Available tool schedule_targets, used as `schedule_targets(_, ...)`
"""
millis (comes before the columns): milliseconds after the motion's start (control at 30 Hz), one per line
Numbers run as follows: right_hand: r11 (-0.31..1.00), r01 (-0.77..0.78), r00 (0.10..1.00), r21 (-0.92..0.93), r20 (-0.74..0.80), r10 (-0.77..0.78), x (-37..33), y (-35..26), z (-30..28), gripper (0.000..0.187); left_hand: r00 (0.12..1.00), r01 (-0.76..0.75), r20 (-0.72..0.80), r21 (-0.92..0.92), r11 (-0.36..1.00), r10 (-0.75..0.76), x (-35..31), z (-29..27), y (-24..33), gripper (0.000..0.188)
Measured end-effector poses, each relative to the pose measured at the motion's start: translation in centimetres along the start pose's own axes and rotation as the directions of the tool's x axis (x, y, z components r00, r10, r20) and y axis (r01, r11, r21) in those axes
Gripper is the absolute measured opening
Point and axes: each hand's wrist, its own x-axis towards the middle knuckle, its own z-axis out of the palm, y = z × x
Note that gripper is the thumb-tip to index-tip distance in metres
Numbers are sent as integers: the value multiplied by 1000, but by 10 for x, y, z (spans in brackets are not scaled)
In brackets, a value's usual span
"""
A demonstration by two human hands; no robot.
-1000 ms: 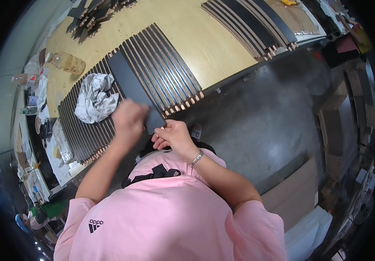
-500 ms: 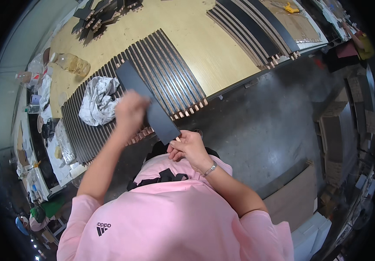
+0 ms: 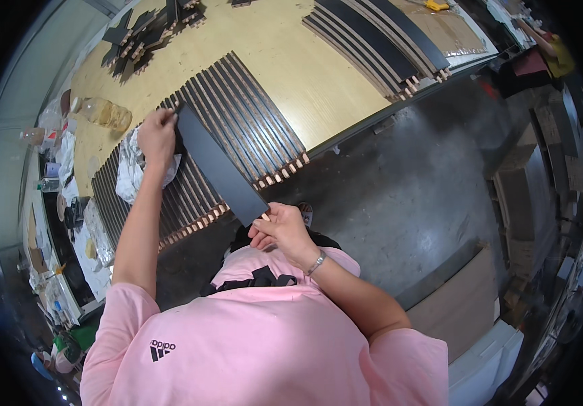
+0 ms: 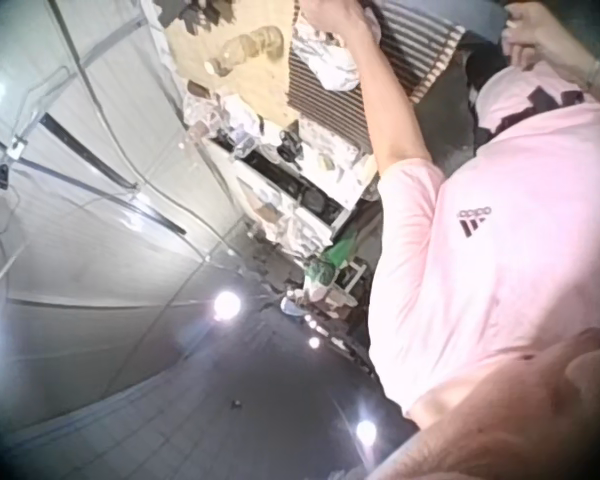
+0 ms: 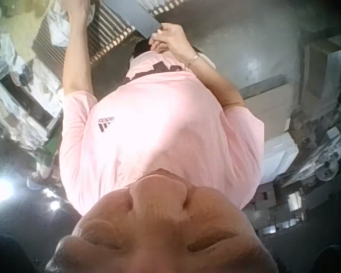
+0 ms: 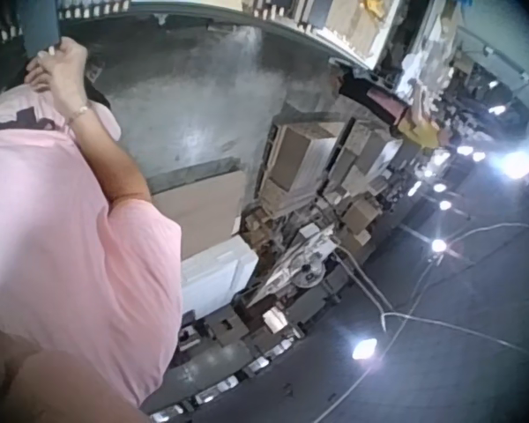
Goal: The person processes wooden panels with dowels by applying a substance with a sponge, scraping the edges with a metal blade, and wiping the surfaces with a cloth.
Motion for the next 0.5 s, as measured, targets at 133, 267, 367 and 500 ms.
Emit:
schedule_targets(133, 1000, -6, 1000, 7, -7, 6, 0, -1, -3, 11, 955, -253, 106, -193, 948, 277, -58, -16, 37, 8)
schedule_targets(267, 1000, 6, 1000, 14, 4, -6, 2, -1, 0, 10, 990, -135, 20, -148, 980, 140, -28, -13, 18, 8)
schedule_targets(367, 1000, 17, 999, 13, -32, -17, 4, -3, -2, 11, 987, -157, 0, -133, 979, 158, -39, -14, 28, 1)
schedule_targets(500, 998, 29, 999, 56, -16, -28, 9, 1, -8, 8, 825, -457, 130, -417, 785, 549, -137, -48, 93, 9)
